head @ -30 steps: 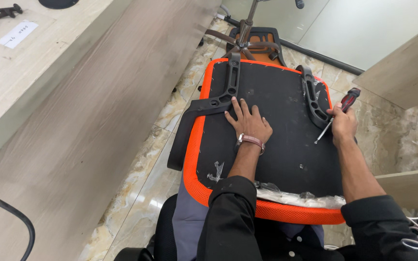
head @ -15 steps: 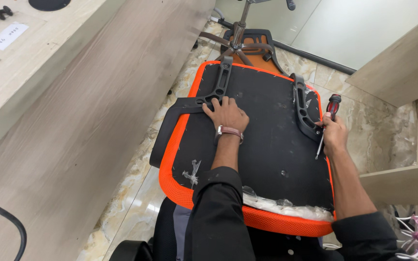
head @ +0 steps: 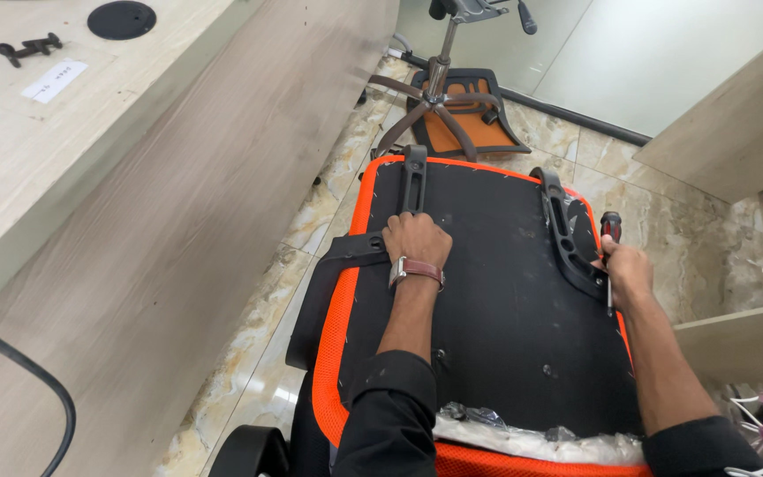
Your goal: The person uses a screwdriver to tighten screws on a black and orange chair seat, securing metal brackets to the underside. The person works methodically across multiple screw locations while seated.
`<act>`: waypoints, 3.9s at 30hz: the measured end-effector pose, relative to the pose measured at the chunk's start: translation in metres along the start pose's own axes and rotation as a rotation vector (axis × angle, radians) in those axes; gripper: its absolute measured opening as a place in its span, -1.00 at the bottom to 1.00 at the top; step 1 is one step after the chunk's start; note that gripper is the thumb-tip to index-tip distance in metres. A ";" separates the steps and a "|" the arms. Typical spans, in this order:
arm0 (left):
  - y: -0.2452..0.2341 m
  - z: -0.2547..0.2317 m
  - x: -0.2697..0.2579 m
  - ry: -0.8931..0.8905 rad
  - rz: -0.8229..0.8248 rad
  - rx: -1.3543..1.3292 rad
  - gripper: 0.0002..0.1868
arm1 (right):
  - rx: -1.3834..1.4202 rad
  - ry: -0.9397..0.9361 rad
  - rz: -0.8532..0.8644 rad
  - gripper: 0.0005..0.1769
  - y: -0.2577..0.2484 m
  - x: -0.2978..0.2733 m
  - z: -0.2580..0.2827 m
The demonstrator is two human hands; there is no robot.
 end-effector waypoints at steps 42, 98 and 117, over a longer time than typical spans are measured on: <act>0.075 0.006 0.097 -0.034 0.299 -0.064 -0.25 | 0.201 -0.445 0.556 -0.64 0.289 -0.090 0.131; 0.071 0.019 0.123 0.053 0.120 -0.257 -0.45 | 0.260 -0.510 0.431 -0.66 0.272 -0.060 0.136; 0.041 0.000 0.080 0.218 0.148 -0.033 -0.17 | 0.073 -0.500 0.376 -0.69 0.240 -0.080 0.129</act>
Point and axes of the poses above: each hand's wrist, its own x-axis towards the middle knuckle, its own y-axis out of the palm, z = x × y, the point moved 10 cm from there along x, towards the middle knuckle, and after that the axes turned 9 degrees about x, right-handed, at the moved point
